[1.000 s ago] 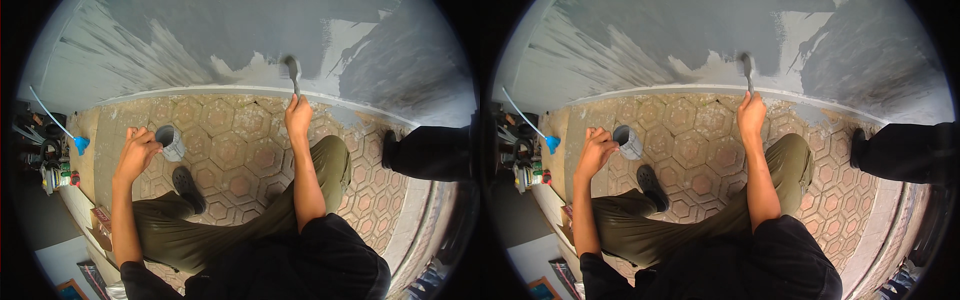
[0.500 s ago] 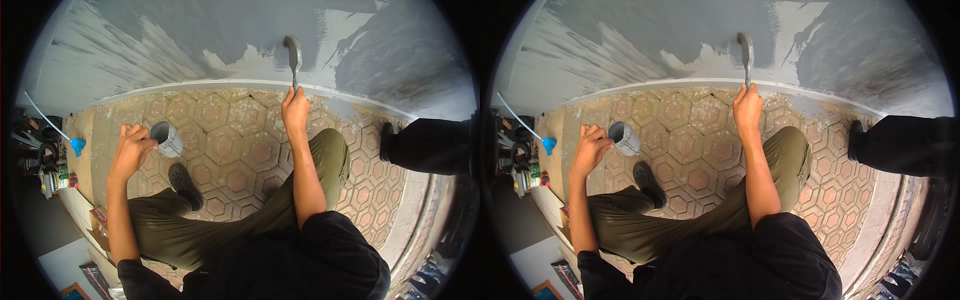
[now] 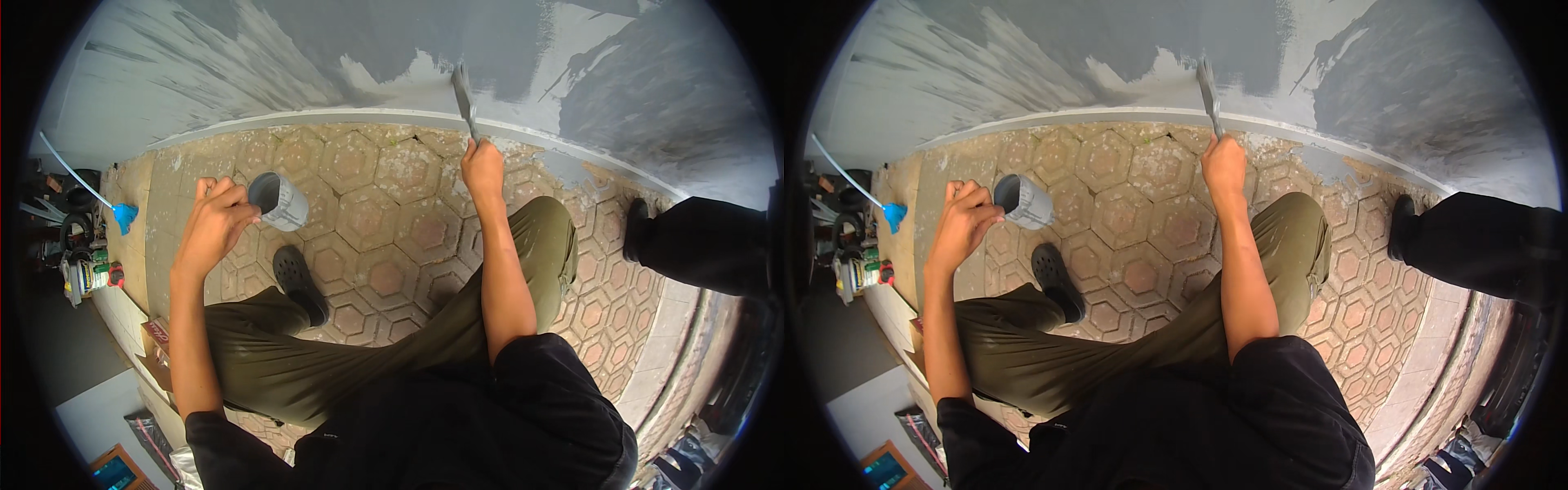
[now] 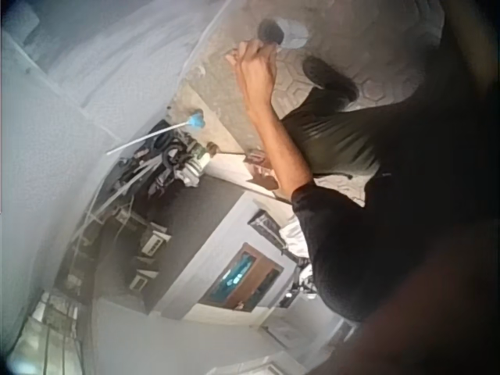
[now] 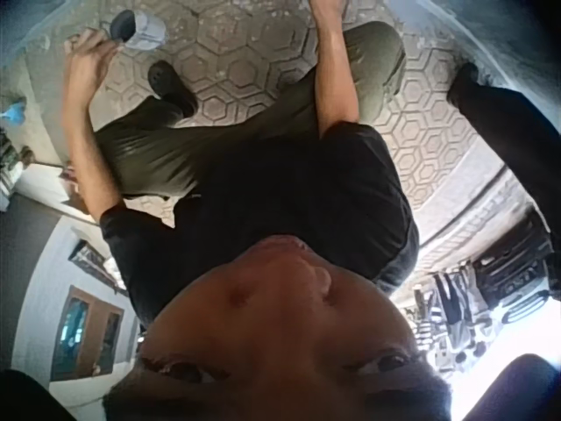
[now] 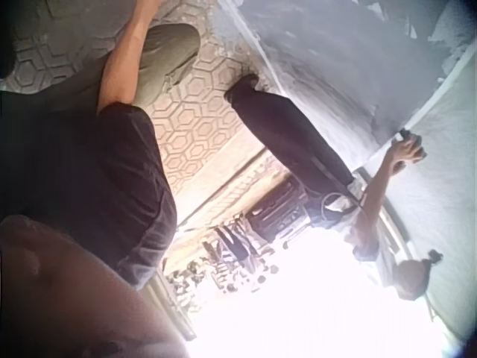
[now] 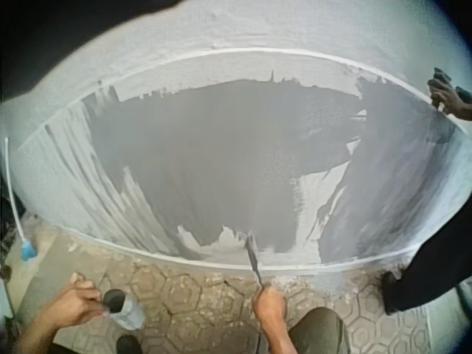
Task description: The person paints a wall with gray paint using a brush, dipping the brush into a small paint container.
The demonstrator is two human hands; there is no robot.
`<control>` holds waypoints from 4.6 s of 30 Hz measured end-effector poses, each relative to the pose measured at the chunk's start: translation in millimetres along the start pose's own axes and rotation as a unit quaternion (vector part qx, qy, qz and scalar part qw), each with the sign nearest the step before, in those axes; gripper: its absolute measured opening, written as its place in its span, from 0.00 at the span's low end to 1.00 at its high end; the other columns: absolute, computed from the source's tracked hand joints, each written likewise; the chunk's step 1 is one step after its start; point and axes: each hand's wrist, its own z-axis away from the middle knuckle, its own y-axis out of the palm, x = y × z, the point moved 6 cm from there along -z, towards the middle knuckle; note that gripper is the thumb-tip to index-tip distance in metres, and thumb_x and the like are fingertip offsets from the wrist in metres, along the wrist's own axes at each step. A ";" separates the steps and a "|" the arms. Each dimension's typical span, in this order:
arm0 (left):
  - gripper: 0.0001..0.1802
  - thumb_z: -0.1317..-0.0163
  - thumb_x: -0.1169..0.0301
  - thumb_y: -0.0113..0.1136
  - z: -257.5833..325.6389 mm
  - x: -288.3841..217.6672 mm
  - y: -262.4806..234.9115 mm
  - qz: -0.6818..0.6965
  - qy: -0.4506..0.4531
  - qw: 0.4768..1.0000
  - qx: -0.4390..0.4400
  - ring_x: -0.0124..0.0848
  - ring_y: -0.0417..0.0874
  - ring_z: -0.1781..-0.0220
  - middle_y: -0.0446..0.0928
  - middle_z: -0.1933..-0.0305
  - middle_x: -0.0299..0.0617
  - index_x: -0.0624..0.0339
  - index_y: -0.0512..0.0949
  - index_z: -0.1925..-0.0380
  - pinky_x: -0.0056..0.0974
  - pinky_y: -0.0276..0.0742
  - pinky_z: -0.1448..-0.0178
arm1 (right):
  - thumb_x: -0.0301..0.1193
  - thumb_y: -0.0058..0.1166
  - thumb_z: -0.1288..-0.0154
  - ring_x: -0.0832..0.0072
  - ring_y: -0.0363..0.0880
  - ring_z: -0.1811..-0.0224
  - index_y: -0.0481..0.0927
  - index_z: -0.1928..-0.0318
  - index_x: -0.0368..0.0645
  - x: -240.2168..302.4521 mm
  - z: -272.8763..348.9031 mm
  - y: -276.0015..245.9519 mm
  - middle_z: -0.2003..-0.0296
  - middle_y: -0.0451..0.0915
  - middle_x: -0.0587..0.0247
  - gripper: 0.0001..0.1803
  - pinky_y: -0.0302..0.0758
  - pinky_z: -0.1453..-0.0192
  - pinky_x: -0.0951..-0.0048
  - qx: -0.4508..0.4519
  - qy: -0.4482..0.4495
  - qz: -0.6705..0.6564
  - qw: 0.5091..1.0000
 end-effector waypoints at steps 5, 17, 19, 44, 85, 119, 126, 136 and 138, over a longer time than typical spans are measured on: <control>0.07 0.49 0.74 0.75 6.8 3.8 -0.8 0.004 -0.020 1.000 0.020 0.35 0.75 0.59 0.74 0.70 0.35 0.57 0.89 0.69 0.43 0.64 0.43 | 0.34 0.55 0.21 0.31 0.85 0.64 0.81 0.63 0.29 -0.9 -2.8 -5.9 0.72 0.83 0.29 0.17 0.82 0.59 0.41 -0.063 -0.031 -0.093 0.993; 0.08 0.51 0.75 0.76 18.6 -0.4 -4.3 0.001 -0.031 0.999 0.009 0.35 0.75 0.59 0.75 0.70 0.35 0.56 0.89 0.69 0.45 0.63 0.43 | 0.33 0.55 0.21 0.32 0.84 0.67 0.80 0.62 0.29 3.2 -8.1 -20.3 0.74 0.82 0.30 0.16 0.79 0.63 0.40 -0.038 0.011 -0.079 0.996; 0.08 0.52 0.74 0.77 19.2 -0.1 -3.5 0.003 -0.033 0.999 0.011 0.36 0.75 0.60 0.75 0.70 0.35 0.56 0.90 0.69 0.45 0.63 0.43 | 0.34 0.54 0.20 0.32 0.84 0.69 0.80 0.62 0.29 4.0 -10.9 -21.5 0.75 0.82 0.31 0.17 0.78 0.65 0.41 -0.027 0.010 -0.024 0.999; 0.08 0.51 0.74 0.77 16.0 -3.9 4.5 0.031 -0.030 0.999 0.032 0.35 0.75 0.59 0.74 0.70 0.35 0.56 0.89 0.69 0.45 0.63 0.42 | 0.35 0.55 0.20 0.32 0.84 0.68 0.79 0.66 0.31 -26.3 -7.9 6.5 0.75 0.82 0.31 0.18 0.76 0.67 0.42 -0.057 0.012 -0.054 0.997; 0.26 0.32 0.65 0.59 -2.9 19.7 61.8 -0.146 0.350 0.876 0.298 0.50 0.78 0.40 0.76 0.30 0.48 0.52 0.78 0.34 0.59 0.73 0.37 | 0.32 0.50 0.17 0.34 0.82 0.58 0.77 0.48 0.26 -30.1 -1.1 22.2 0.67 0.82 0.33 0.16 0.74 0.52 0.38 -0.017 0.008 -0.290 0.957; 0.16 0.31 0.75 0.67 98.8 251.7 229.3 0.066 0.127 0.972 0.186 0.54 0.85 0.40 0.85 0.41 0.59 0.68 0.86 0.45 0.53 0.76 0.29 | 0.35 0.47 0.14 0.34 0.77 0.56 0.76 0.54 0.30 -70.4 7.6 108.1 0.61 0.79 0.31 0.17 0.72 0.49 0.41 -0.086 0.156 -0.323 0.929; 0.14 0.30 0.75 0.67 75.2 232.8 212.8 0.034 0.125 0.975 0.180 0.54 0.86 0.41 0.86 0.43 0.58 0.68 0.87 0.47 0.51 0.78 0.30 | 0.35 0.46 0.14 0.33 0.77 0.58 0.73 0.55 0.29 -56.9 4.5 53.4 0.65 0.77 0.31 0.17 0.71 0.51 0.42 -0.132 0.100 -0.366 0.916; 0.07 0.33 0.71 0.70 -12.4 5.6 88.8 -0.039 0.182 0.958 0.216 0.50 0.88 0.53 0.89 0.56 0.50 0.63 0.90 0.60 0.51 0.80 0.39 | 0.35 0.47 0.14 0.32 0.77 0.66 0.73 0.55 0.31 -52.1 16.1 39.0 0.73 0.77 0.34 0.16 0.71 0.57 0.40 -0.132 0.089 -0.357 0.920; 0.07 0.34 0.70 0.71 -8.5 2.6 86.1 -0.024 0.182 0.960 0.213 0.48 0.88 0.54 0.89 0.58 0.49 0.62 0.90 0.61 0.52 0.80 0.40 | 0.35 0.47 0.14 0.32 0.78 0.65 0.74 0.55 0.31 -50.6 15.1 34.0 0.73 0.77 0.33 0.16 0.72 0.57 0.40 -0.123 0.091 -0.355 0.922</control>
